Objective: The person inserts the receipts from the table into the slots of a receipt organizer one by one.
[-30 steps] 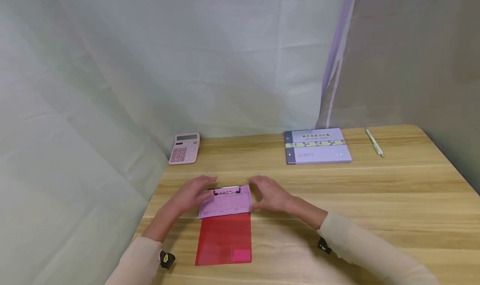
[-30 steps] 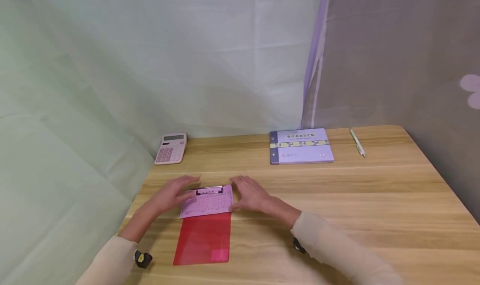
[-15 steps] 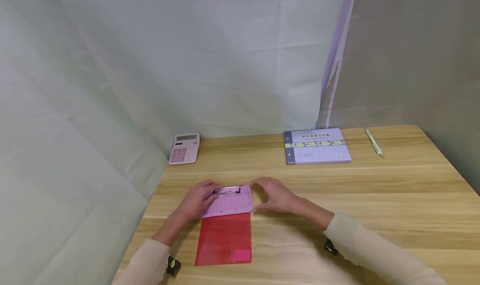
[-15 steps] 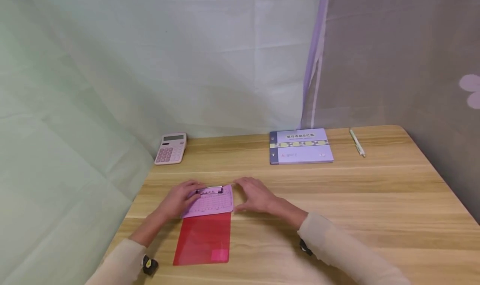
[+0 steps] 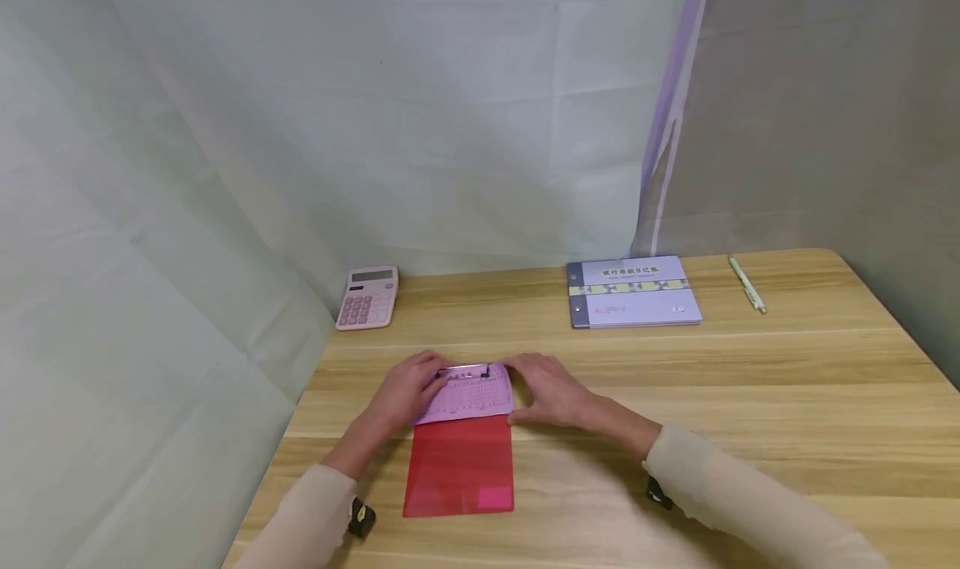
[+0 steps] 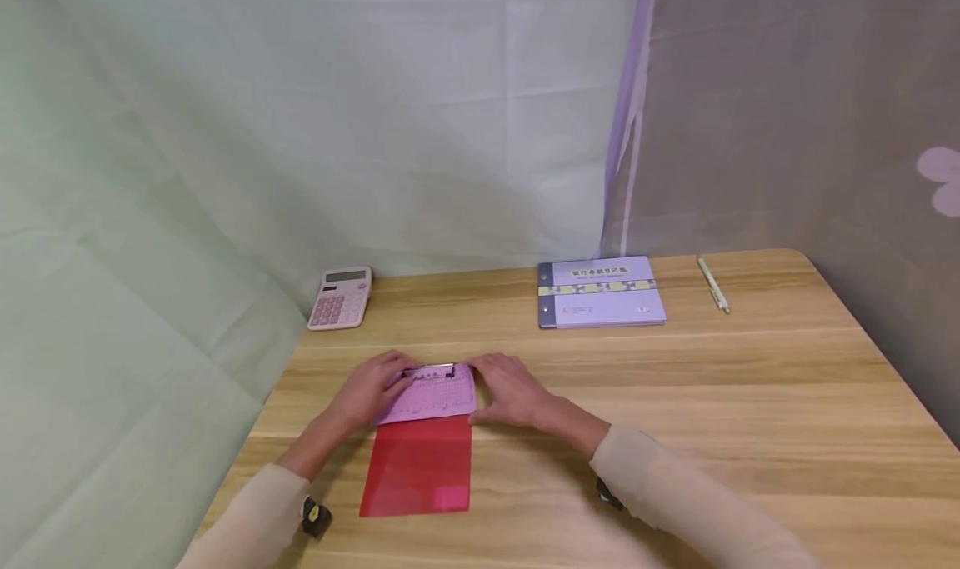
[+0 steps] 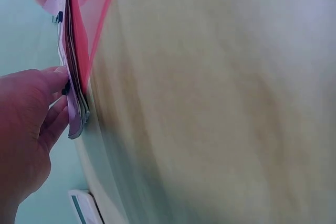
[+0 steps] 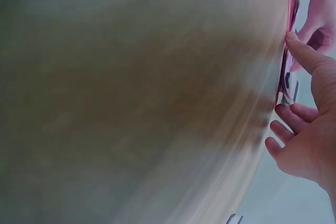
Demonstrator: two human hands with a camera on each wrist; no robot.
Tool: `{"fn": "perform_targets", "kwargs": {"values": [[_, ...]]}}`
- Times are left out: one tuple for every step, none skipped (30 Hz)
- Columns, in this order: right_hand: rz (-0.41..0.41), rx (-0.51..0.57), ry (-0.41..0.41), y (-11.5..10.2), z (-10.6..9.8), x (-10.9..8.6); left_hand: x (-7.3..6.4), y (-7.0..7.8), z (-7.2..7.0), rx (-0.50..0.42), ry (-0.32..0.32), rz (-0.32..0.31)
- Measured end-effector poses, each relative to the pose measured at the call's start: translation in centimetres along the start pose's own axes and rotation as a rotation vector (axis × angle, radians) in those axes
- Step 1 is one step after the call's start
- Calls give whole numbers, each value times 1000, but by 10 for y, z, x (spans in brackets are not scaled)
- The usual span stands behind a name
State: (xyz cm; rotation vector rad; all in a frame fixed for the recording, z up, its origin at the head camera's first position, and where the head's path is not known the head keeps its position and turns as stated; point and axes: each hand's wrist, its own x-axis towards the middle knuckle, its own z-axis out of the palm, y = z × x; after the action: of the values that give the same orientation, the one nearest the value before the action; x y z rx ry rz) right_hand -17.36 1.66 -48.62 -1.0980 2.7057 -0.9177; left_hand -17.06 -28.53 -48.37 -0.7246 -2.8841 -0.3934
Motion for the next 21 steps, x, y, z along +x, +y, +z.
{"fn": "perform_targets", "kwargs": {"values": [[5, -13, 6, 0, 1, 1, 1, 0, 1, 5, -1, -1], [10, -22, 10, 0, 1, 2, 3, 1, 1, 9, -2, -3], [13, -32, 16, 1, 1, 3, 4, 1, 2, 17, -5, -7], [16, -41, 17, 1, 1, 4, 5, 1, 2, 21, -6, -9], [20, -47, 17, 2, 1, 5, 6, 1, 3, 24, -6, -10], [23, -54, 15, 3, 0, 5, 7, 1, 3, 26, -8, -13], [22, -54, 20, 4, -1, 5, 8, 1, 4, 23, -9, -14], [27, -53, 23, 5, -2, 5, 10, 1, 4, 24, -10, -16], [31, -51, 25, 6, -3, 4, 10, 0, 4, 24, -12, -17], [38, -47, 28, 7, -4, 4, 11, 0, 5, 25, -14, -16], [46, -42, 32, 9, -6, 2, 12, 0, 4, 28, -19, -17], [55, -39, 34, 11, -7, 1, 12, 0, 4, 30, -23, -16], [65, -36, 36, 13, -9, -1, 12, 0, 3, 32, -27, -15], [75, -35, 35, 16, -11, -3, 11, -1, 2, 34, -35, -19], [84, -26, 36, 18, -13, -5, 10, -1, 1, 32, -39, -21], [95, -16, 35, 21, -17, -8, 8, -1, -1, 29, -42, -24], [107, -7, 33, 24, -21, -11, 7, -2, -3, 25, -47, -33], [118, 5, 33, 27, -25, -15, 5, -3, -5, 18, -52, -43], [127, 16, 38, 30, -30, -19, 2, -4, -8, 11, -53, -53], [133, 31, 45, 33, -36, -23, 0, -5, -10, -3, -56, -72], [141, 44, 52, 37, -42, -29, -3, -6, -13, -16, -56, -91]]}}
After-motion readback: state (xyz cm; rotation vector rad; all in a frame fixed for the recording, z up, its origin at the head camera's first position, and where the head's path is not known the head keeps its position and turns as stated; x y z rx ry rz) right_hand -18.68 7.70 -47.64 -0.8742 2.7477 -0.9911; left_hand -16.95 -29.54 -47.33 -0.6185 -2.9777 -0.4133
